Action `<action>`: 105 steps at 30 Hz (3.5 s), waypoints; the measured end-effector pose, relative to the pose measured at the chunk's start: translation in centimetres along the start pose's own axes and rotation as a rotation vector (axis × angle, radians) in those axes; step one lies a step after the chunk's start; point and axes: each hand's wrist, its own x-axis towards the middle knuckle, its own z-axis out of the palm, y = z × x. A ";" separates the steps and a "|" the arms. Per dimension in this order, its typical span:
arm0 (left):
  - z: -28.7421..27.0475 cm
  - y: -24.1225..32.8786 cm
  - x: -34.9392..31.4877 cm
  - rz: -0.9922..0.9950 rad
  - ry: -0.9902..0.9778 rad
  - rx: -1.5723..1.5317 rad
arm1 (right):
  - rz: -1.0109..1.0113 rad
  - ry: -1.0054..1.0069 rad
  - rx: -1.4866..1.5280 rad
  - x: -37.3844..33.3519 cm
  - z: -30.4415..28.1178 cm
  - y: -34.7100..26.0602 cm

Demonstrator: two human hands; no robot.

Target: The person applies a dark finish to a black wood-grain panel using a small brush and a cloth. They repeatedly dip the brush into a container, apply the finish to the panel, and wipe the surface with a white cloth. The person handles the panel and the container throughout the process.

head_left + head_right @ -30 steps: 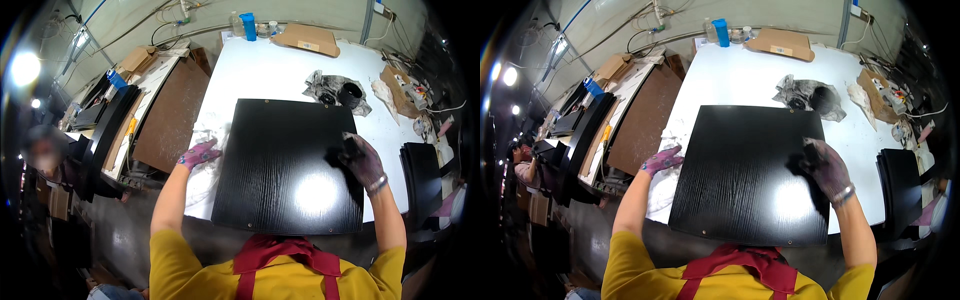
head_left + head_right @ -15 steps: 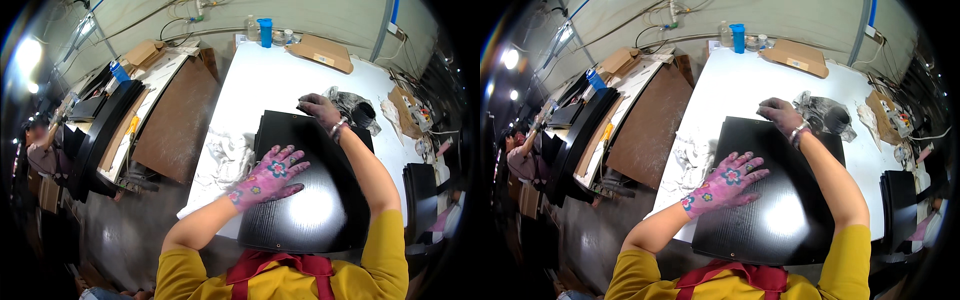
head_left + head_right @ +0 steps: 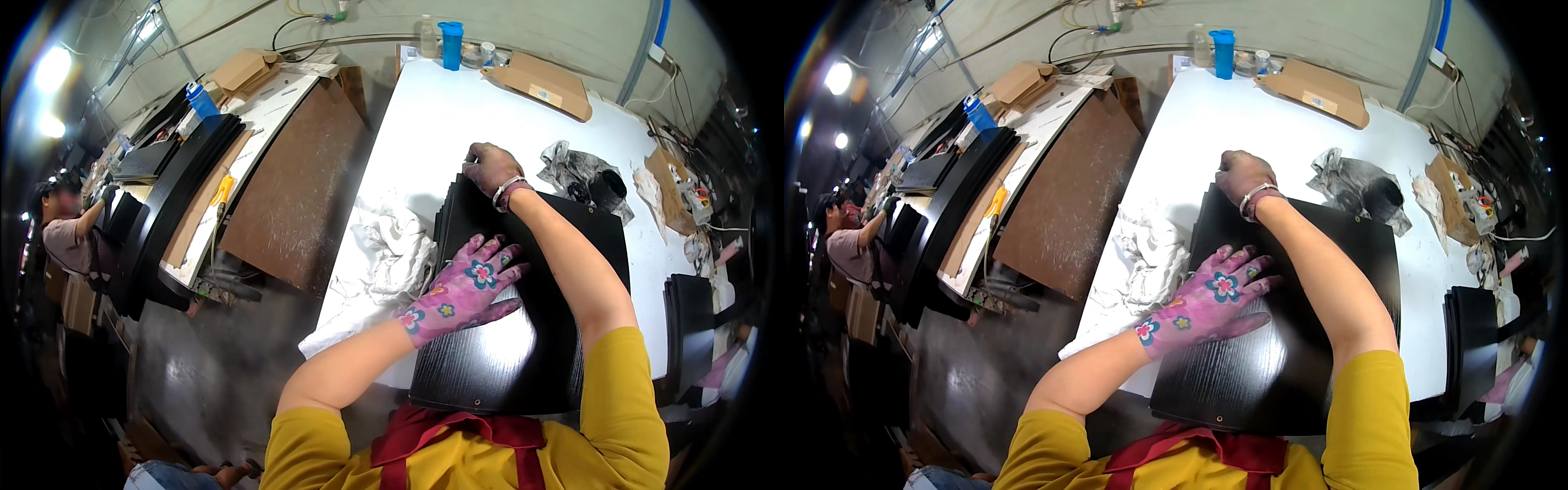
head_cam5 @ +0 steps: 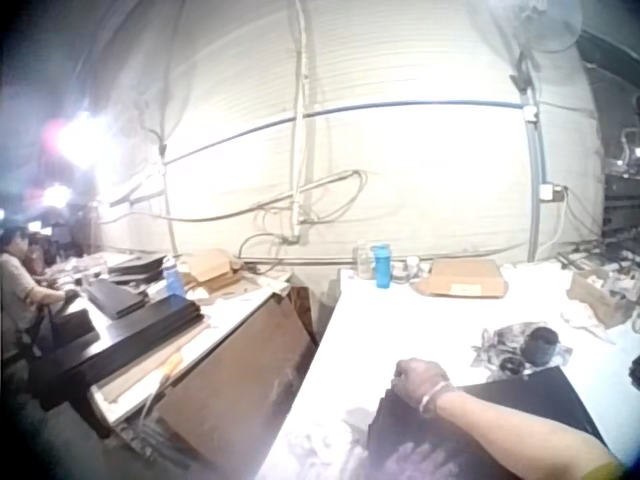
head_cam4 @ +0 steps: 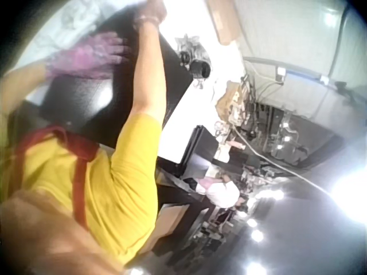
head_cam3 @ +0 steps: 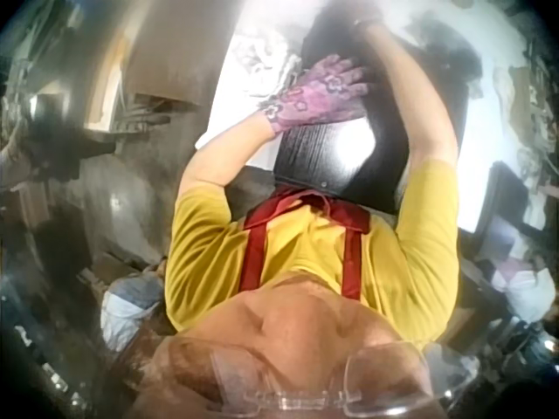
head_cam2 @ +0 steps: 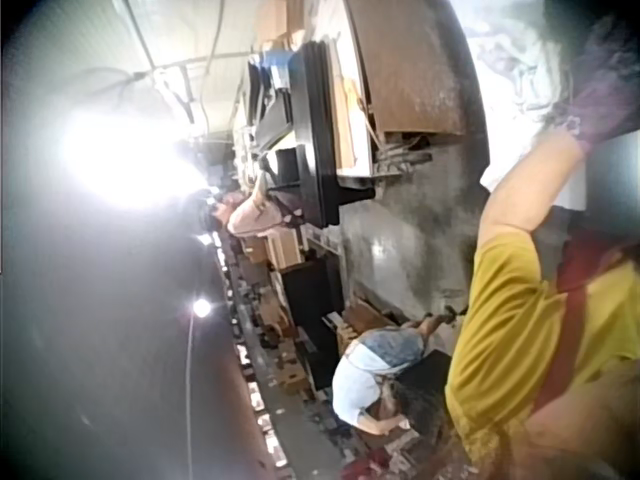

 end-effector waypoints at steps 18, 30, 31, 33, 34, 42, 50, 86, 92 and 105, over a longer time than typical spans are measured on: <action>-1.9 2.4 1.7 -0.115 -0.222 0.081 | 0.201 0.182 -0.131 -8.5 -8.4 16.8; -0.3 6.4 5.5 -0.219 -0.240 0.149 | 0.287 0.333 0.672 -16.0 -12.8 38.0; 0.1 7.7 6.2 -0.219 -0.245 0.126 | 0.247 0.295 0.667 -15.5 -12.6 37.4; 2.2 10.0 7.0 -0.189 -0.224 0.151 | 0.167 0.228 0.655 -15.0 -12.9 34.4; 2.4 10.5 7.4 -0.198 -0.223 0.154 | 0.135 0.178 0.752 -14.8 -12.5 34.3; 2.5 11.3 8.1 -0.230 -0.230 0.179 | 0.025 -0.054 0.702 -16.0 -14.0 33.9; 2.8 11.2 8.8 -0.215 -0.231 0.174 | -0.047 0.137 0.558 -14.7 -13.2 34.2; 2.8 10.9 8.3 -0.237 -0.210 0.164 | -0.050 0.303 0.183 -13.9 -12.6 33.9; 2.8 10.9 8.3 -0.236 -0.197 0.154 | -0.106 0.247 0.101 -14.6 -12.6 33.4; 2.9 11.0 8.1 -0.248 -0.195 0.143 | -0.125 0.110 0.589 -21.3 -13.1 31.3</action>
